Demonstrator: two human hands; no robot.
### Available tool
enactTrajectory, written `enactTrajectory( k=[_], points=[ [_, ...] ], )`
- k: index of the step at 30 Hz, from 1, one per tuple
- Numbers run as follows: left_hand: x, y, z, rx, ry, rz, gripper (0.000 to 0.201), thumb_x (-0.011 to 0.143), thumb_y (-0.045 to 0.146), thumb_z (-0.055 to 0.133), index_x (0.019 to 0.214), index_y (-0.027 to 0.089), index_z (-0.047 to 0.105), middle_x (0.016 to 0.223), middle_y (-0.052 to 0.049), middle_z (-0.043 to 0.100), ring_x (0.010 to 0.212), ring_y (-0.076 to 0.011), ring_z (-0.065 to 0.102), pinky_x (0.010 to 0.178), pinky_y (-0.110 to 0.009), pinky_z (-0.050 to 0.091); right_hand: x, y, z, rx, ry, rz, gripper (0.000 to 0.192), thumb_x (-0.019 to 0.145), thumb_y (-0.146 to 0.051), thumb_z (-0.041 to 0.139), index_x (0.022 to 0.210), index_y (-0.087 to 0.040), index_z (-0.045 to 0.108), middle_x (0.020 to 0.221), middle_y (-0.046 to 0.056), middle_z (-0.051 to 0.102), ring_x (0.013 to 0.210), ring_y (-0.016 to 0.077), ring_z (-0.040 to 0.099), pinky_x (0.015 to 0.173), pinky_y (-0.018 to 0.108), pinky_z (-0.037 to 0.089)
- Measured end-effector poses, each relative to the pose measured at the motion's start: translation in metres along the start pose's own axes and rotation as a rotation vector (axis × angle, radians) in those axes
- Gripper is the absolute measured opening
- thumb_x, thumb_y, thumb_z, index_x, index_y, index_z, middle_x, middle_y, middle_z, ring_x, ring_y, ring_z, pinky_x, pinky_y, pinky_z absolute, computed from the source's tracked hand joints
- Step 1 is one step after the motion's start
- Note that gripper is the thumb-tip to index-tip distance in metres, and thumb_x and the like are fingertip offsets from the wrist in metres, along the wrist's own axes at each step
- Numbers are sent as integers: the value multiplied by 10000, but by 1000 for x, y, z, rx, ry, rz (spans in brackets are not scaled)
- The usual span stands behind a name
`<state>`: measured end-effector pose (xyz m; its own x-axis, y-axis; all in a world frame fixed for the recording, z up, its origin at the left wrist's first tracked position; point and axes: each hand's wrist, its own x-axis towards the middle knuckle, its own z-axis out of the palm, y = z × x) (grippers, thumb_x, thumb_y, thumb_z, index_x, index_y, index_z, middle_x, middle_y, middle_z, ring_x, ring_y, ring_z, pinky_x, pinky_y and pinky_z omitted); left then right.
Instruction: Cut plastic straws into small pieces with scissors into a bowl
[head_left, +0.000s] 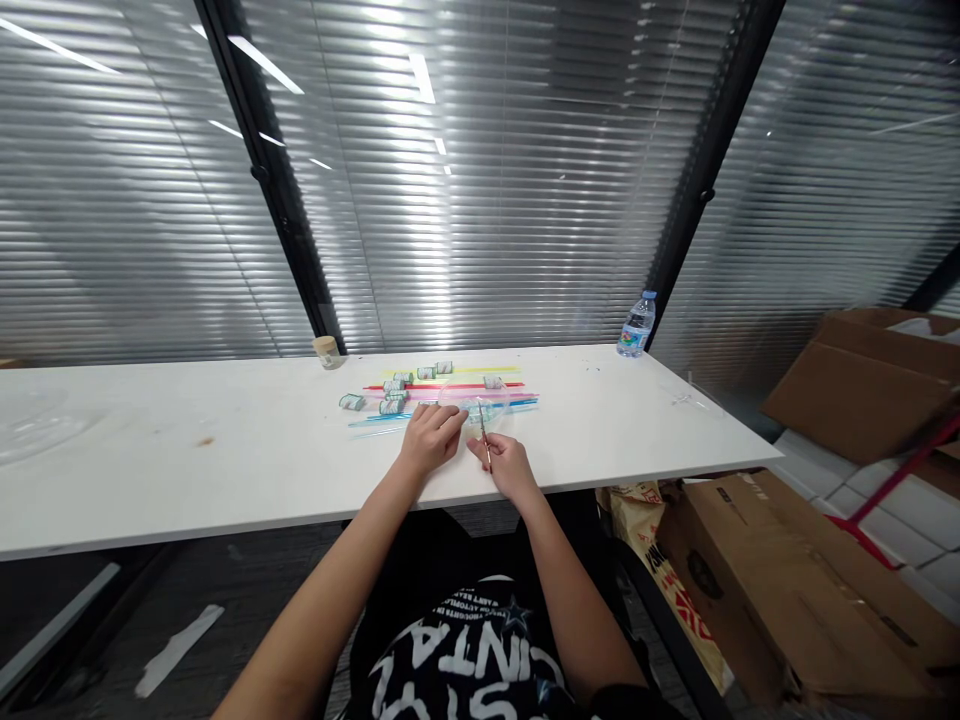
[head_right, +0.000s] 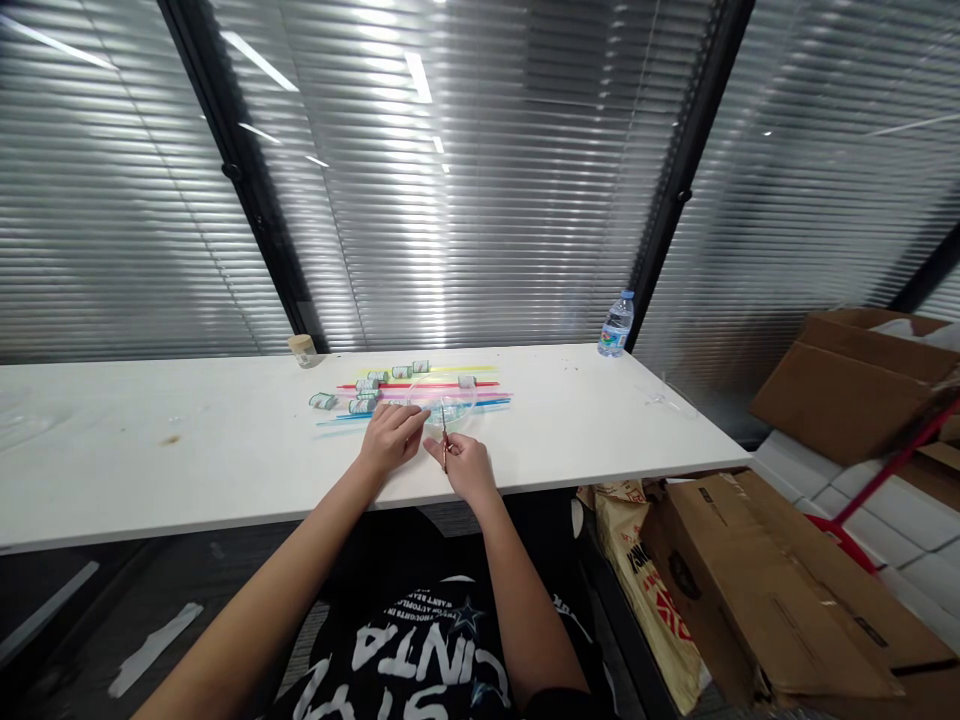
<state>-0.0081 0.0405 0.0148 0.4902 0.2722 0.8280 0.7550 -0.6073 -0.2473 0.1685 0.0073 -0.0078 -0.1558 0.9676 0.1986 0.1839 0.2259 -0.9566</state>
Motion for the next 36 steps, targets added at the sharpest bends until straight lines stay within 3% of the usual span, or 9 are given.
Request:
enactTrajectory(
  k=[7,14,22,36],
  points=[
    [1,1,0,-3,16,10,254,826,89,503,1009,210,630,867,-57,713,717,-192,593,646,-347,335,1,1,0,-7,3,-4,474,769,-640,600,615,-199,521,519,-36,420,502,116,346,502,245,290],
    [0,-1,-3,67,38,-113,108,828,165,568,912,209,620,825,-42,707,731,-199,605,685,-352,368,3,5,1,-1,42,-5,481,772,-649,596,623,-198,521,522,-35,418,512,116,345,503,243,290],
    [1,-2,-6,84,59,-121,75,829,158,570,875,205,606,764,-34,688,689,-193,591,662,-342,367,4,4,1,23,57,19,506,782,-650,582,587,-198,466,505,-32,441,496,115,385,508,245,311],
    [-1,-3,-4,47,14,-124,90,835,147,550,868,209,606,764,-30,694,680,-189,587,662,-347,354,-2,-3,-3,56,-18,8,441,783,-615,600,660,-201,512,519,-49,420,496,107,361,515,238,309]
  ],
)
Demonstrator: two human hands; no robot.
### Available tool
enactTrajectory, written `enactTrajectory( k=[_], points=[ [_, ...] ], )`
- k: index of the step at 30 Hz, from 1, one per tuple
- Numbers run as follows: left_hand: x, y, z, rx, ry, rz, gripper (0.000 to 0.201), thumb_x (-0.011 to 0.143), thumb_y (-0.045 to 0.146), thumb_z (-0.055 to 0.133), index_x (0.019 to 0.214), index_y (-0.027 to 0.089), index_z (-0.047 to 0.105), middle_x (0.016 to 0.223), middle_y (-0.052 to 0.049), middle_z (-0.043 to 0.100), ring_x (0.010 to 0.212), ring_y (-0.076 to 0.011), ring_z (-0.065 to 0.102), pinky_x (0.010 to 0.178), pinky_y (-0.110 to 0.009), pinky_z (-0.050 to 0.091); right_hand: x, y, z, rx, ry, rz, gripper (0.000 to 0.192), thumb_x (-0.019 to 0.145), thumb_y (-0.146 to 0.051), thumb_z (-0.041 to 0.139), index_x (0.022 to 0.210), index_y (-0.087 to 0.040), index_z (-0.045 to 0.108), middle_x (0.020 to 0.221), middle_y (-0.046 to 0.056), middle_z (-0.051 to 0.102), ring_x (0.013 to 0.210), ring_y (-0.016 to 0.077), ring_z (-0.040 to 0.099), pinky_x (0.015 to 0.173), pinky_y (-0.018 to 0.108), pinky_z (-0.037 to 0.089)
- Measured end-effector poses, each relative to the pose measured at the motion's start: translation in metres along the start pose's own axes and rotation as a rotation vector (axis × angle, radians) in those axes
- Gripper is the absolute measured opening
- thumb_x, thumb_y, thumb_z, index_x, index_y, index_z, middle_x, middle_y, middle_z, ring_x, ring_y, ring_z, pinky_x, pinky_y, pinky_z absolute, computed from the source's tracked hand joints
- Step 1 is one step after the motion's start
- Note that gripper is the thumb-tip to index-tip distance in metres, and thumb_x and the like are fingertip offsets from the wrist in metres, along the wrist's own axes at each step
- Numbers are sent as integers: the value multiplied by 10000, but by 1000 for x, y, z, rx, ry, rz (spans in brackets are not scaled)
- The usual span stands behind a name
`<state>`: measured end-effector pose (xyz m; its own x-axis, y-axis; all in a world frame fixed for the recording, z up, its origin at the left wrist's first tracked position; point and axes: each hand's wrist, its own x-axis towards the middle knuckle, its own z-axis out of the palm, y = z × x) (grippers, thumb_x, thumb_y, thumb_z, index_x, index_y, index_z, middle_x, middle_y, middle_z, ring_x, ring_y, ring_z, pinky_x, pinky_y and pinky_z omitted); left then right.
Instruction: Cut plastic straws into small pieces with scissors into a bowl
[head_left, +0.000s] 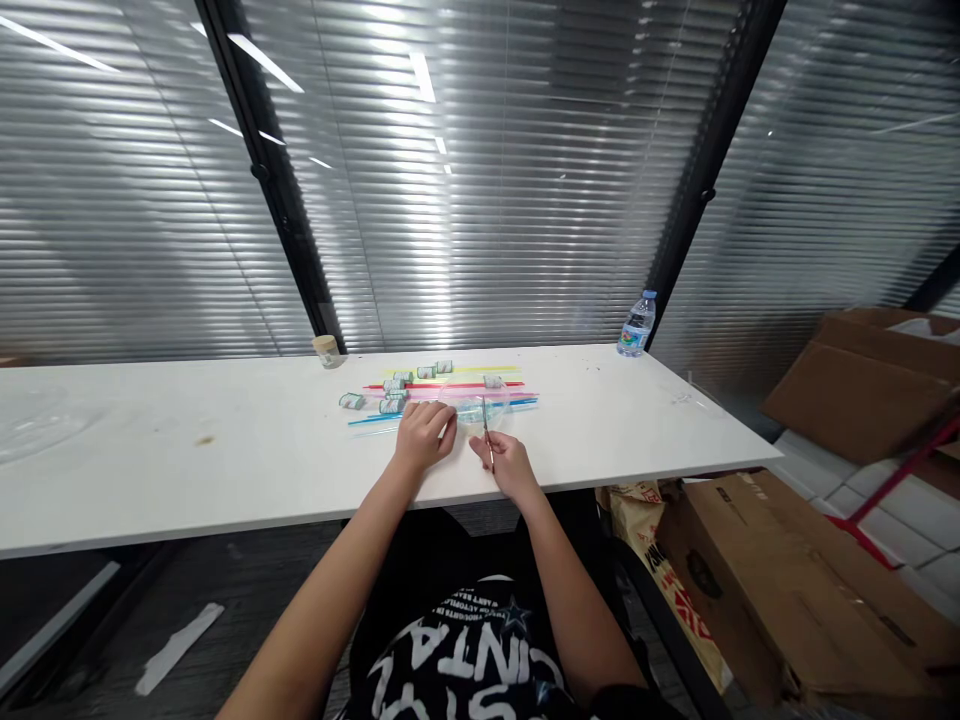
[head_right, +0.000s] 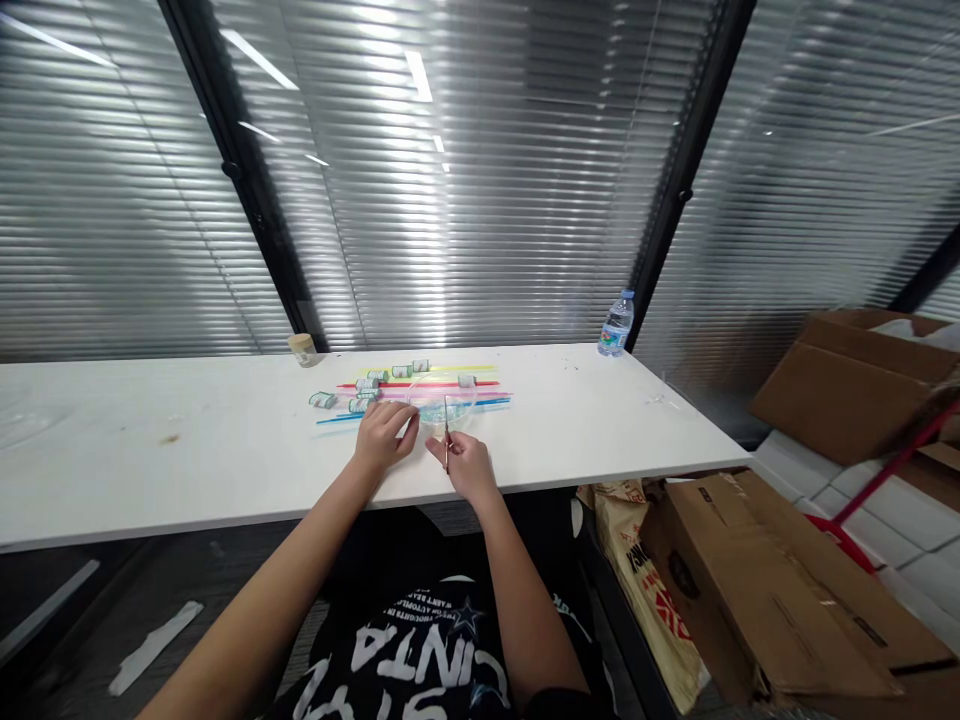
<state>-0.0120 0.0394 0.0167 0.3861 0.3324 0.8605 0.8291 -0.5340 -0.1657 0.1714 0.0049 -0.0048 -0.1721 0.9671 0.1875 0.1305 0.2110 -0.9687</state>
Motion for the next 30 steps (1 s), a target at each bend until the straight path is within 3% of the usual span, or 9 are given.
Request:
enactTrajectory(
  k=[30],
  points=[
    [-1,4,1,-72,-64,20,132,837,144,511,867,215,619,795,-45,690,704,-184,596,653,-342,357,0,0,1,-102,28,-14,477,780,-650,579,632,-207,481,527,-42,427,521,121,372,528,243,317]
  ],
)
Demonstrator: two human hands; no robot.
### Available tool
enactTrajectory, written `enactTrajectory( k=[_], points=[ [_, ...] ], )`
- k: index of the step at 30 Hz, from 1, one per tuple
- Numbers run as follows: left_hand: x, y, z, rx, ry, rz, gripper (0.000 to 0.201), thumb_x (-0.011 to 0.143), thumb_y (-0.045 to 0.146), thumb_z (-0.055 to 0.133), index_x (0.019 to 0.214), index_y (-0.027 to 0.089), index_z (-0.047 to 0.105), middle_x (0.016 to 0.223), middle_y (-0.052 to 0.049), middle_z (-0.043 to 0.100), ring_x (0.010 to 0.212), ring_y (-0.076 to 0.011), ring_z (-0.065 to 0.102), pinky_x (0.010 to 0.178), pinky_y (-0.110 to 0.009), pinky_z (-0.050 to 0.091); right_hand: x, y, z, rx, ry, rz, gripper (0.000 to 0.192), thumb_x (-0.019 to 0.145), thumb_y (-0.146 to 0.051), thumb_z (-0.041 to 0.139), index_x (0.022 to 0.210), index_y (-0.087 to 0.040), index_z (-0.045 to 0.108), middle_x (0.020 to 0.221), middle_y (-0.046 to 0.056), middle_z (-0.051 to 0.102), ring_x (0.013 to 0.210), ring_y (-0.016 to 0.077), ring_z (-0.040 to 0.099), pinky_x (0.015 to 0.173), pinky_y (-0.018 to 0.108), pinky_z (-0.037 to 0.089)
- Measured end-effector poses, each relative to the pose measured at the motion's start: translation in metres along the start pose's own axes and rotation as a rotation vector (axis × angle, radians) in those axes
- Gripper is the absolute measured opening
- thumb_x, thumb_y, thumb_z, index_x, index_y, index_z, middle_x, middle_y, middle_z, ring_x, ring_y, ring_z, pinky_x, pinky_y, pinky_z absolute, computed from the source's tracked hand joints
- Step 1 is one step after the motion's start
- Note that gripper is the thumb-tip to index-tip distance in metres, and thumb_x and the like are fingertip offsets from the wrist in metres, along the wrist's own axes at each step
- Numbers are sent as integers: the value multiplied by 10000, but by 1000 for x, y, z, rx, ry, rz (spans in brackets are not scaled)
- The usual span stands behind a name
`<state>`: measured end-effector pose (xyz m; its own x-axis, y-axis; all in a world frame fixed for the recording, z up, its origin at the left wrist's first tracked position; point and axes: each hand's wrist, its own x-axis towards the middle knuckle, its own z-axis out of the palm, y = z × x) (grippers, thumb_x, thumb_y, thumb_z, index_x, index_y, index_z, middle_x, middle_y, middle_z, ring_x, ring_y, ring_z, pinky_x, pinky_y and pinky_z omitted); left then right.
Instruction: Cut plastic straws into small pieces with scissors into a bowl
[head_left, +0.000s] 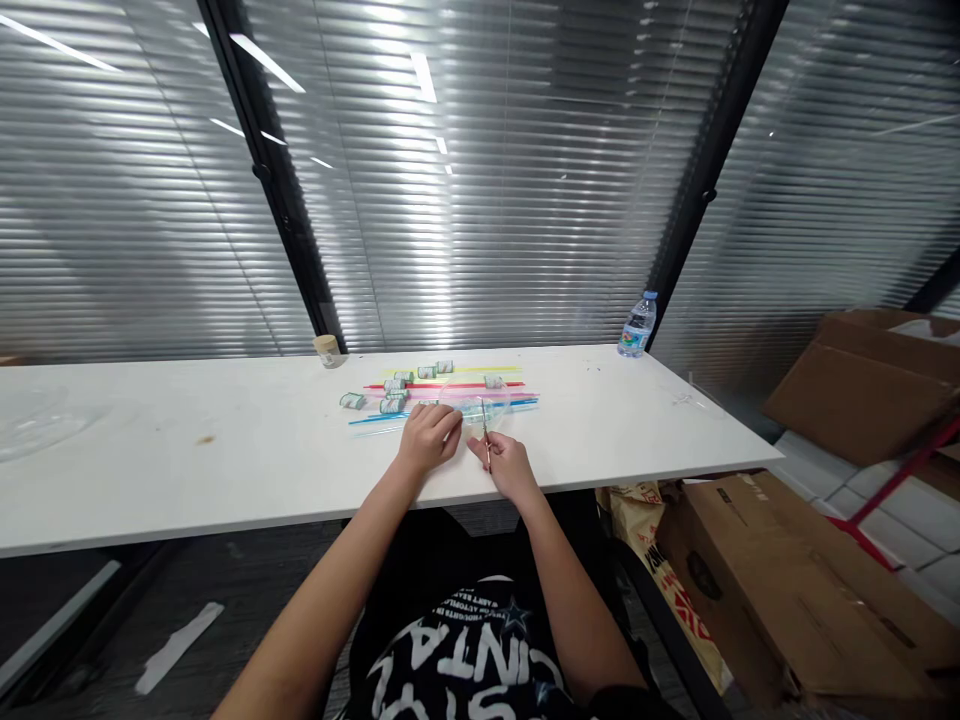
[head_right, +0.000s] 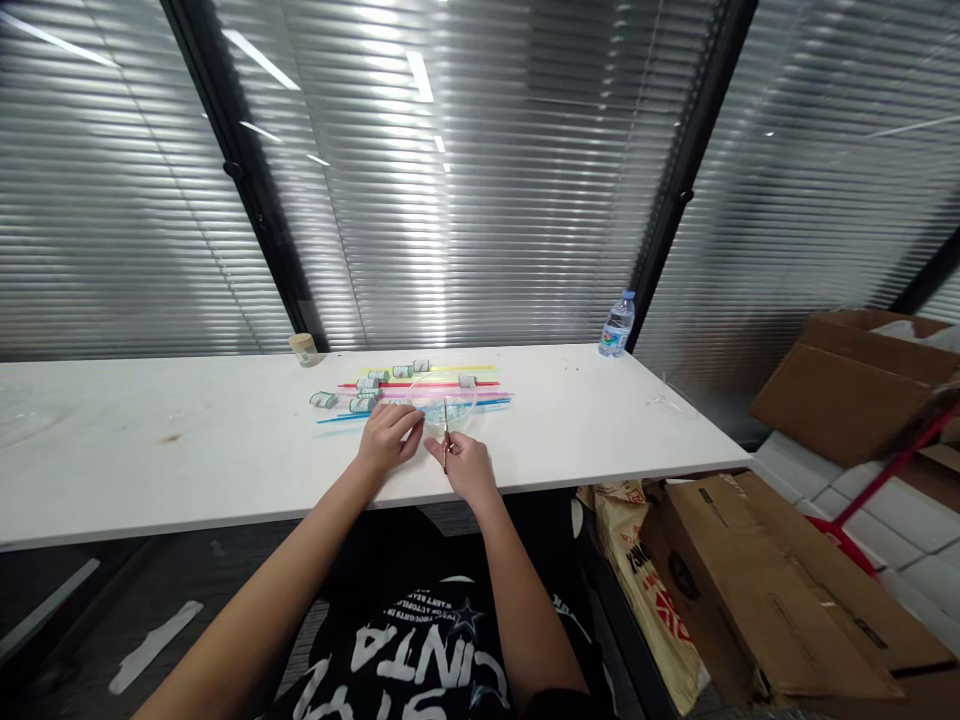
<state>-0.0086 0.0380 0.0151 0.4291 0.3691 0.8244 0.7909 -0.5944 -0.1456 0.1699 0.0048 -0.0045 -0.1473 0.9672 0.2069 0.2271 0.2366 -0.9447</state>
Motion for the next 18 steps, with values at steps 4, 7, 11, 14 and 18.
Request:
enactTrajectory(
  k=[4,7,11,14,18],
  points=[
    [-1,-1,1,4,6,14,144,838,138,509,886,213,622,808,-49,697,715,-188,610,660,-345,368,0,0,0,-2,-7,0,473,780,-643,581,623,-206,487,525,-42,423,519,121,374,521,244,315],
    [-2,-2,2,4,-4,10,154,838,139,509,905,217,624,826,-53,699,732,-192,617,670,-348,372,0,0,0,-7,-4,5,468,781,-634,583,616,-207,486,520,-44,421,511,119,371,516,244,314],
    [-2,-3,2,-21,2,6,158,833,137,515,917,218,621,827,-56,696,736,-196,611,675,-349,367,0,1,0,-16,1,-2,472,778,-633,588,606,-207,483,518,-42,430,513,120,376,522,245,321],
    [-2,-3,2,-18,-6,-5,158,831,141,514,916,220,621,826,-56,693,736,-194,607,675,-350,369,1,1,0,-26,3,-5,473,777,-639,582,607,-206,495,520,-38,441,518,124,384,522,247,324],
    [-3,-3,2,5,-18,-10,159,839,152,508,911,222,630,832,-60,694,737,-196,615,676,-356,378,1,1,1,-26,-5,-2,472,778,-637,583,608,-206,495,519,-37,442,519,126,389,521,248,325]
  ],
)
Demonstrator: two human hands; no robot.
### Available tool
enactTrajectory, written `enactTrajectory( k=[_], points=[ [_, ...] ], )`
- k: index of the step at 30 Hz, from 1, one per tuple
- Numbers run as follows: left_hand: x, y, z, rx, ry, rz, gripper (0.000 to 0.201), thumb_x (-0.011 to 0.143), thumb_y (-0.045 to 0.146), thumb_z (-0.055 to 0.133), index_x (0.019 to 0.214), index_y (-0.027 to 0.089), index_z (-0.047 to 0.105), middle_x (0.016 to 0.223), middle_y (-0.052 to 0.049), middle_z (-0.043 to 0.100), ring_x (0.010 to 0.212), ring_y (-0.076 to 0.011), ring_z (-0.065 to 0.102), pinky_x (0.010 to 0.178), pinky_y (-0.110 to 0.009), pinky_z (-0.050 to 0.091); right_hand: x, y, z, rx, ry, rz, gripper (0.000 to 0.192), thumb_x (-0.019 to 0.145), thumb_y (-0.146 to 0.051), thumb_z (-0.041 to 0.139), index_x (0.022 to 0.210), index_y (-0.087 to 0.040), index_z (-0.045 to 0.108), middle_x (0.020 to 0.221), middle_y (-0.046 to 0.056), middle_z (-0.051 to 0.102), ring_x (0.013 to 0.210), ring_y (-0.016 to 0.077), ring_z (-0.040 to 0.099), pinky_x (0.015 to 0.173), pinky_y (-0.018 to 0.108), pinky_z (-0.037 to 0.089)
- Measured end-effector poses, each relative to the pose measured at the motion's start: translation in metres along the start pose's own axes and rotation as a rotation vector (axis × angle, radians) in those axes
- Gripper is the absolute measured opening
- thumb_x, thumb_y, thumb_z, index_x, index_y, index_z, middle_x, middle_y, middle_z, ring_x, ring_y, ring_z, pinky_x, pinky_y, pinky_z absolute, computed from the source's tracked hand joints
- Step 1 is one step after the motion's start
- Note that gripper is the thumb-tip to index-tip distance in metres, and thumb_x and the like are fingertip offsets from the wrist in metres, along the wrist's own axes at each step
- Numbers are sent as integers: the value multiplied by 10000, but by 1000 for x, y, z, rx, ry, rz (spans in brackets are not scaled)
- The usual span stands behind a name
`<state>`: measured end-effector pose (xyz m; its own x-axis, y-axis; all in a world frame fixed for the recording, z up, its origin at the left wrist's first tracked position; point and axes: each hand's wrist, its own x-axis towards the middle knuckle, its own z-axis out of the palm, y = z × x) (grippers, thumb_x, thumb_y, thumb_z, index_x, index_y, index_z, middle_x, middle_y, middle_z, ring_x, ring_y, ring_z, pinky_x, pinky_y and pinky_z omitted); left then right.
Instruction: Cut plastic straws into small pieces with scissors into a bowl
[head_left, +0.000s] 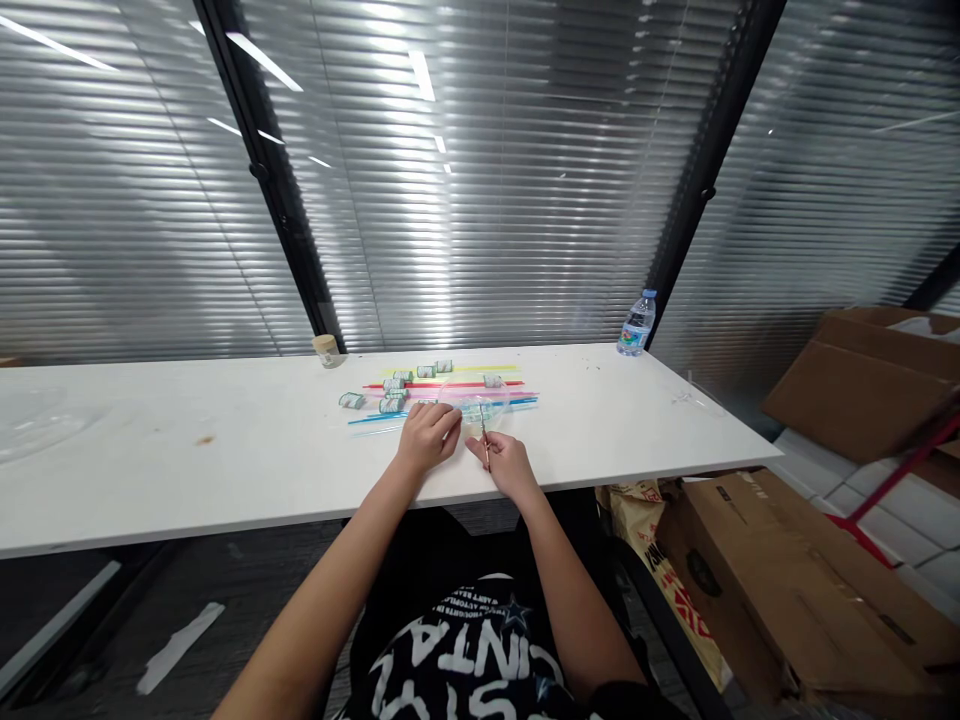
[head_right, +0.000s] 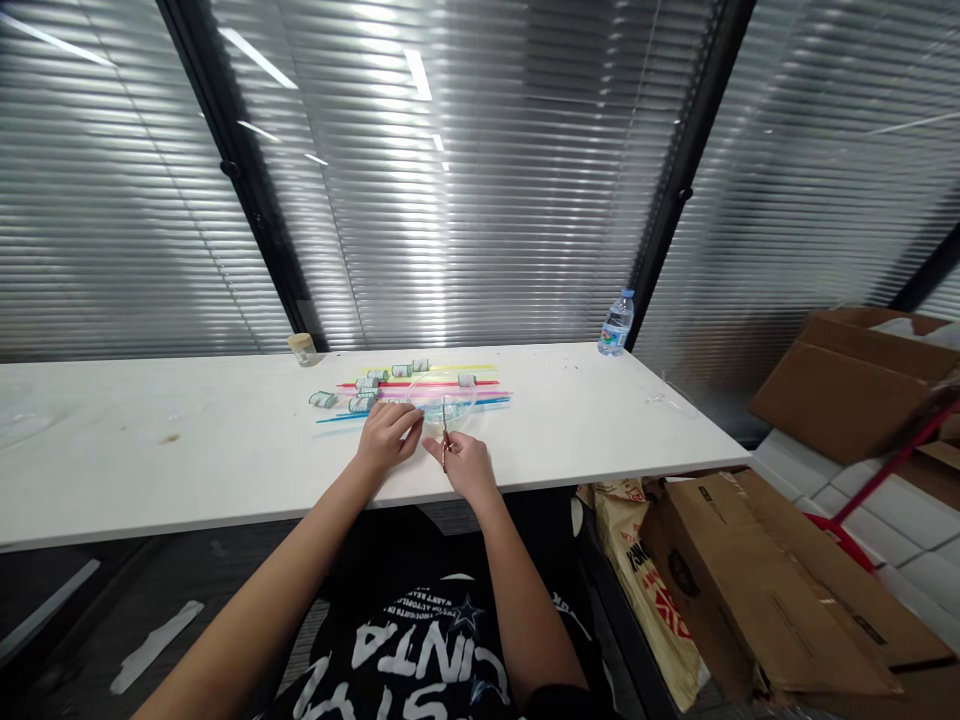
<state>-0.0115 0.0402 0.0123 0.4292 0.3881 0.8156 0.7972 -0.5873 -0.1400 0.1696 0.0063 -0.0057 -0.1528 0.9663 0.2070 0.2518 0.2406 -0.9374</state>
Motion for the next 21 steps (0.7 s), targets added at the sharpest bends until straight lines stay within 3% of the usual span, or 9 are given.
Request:
enactTrajectory(
  k=[9,21],
  points=[
    [1,1,1,-1,17,-10,162,850,155,508,932,218,632,835,-66,697,735,-199,616,668,-353,386,1,2,1,76,54,10,498,796,-634,567,572,-208,442,492,-35,436,500,124,404,528,247,334],
    [2,1,-1,6,20,-4,163,851,142,504,919,217,631,813,-59,693,713,-191,600,658,-345,380,-2,-1,-2,62,-21,-10,450,788,-619,578,636,-202,501,534,-37,436,515,117,383,513,240,311]
  ],
)
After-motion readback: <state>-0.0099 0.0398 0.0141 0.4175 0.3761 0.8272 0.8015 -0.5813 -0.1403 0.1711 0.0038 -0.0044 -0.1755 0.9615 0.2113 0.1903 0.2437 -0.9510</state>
